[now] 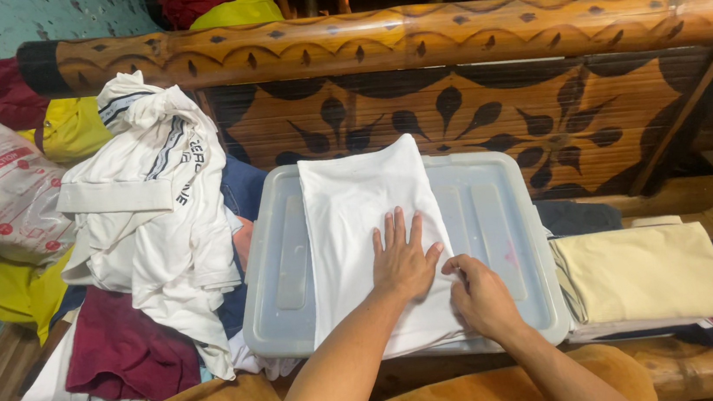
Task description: The person folds white t-shirts one at a time using the lid of a plastic bin as a workspace, smoothing the fabric by hand and then placing the folded items into a stack on the wooden frame next to the bin.
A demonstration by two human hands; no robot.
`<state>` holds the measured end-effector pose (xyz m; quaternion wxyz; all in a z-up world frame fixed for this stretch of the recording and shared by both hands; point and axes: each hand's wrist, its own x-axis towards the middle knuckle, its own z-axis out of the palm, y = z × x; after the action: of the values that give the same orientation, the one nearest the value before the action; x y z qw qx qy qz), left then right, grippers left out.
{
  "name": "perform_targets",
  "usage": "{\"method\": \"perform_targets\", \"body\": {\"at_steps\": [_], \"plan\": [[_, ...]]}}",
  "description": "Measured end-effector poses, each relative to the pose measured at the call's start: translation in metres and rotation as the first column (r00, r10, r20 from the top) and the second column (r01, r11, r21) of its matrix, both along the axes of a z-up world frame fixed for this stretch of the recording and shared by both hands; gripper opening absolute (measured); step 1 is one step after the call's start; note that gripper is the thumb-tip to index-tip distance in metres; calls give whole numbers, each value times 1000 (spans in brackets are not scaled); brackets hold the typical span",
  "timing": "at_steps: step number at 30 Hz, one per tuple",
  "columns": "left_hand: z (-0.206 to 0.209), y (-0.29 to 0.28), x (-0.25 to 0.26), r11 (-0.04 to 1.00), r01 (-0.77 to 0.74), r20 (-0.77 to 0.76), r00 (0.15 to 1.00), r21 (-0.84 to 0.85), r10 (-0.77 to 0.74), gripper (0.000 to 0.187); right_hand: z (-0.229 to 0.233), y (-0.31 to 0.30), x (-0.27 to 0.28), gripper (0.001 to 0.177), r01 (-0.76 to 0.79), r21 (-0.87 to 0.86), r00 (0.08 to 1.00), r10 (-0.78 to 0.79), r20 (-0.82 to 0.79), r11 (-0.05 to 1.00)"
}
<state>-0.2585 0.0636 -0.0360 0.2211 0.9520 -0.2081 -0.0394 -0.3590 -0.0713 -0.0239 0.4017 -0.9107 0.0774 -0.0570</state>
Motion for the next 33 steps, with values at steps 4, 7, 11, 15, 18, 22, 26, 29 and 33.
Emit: {"method": "perform_targets", "body": {"at_steps": [4,7,11,15,18,22,26,29,33], "plan": [[7,-4,-4,1000,-11,-31,999,26,12,76,-3,-8,-3,36,-52,23,996,50,69,998],[12,-12,-10,997,20,-70,997,70,-15,76,-13,-17,-8,39,-74,46,992,69,102,996],[15,-23,-19,986,103,-86,992,130,-92,75,-14,-21,-26,41,-59,-24,991,61,123,998],[17,-28,-30,984,138,-110,986,109,-126,75,-2,-17,-43,43,5,-90,1000,-6,-12,996],[18,-15,-38,979,167,-114,982,121,-153,74,2,-18,-46,44,-18,-92,1000,17,-9,996],[19,21,-46,978,144,-102,986,153,-130,73,-4,-23,-47,42,-62,-32,997,63,40,998],[20,63,-49,985,78,-75,995,157,-67,72,-7,-25,-46,44,-23,27,998,24,-50,999],[21,91,-53,986,37,-56,998,163,-29,69,-9,-28,-43,44,-22,41,998,24,-62,999],[19,125,-60,985,22,-75,997,173,-9,64,-13,-34,-40,39,-78,74,995,82,-55,994]]}}
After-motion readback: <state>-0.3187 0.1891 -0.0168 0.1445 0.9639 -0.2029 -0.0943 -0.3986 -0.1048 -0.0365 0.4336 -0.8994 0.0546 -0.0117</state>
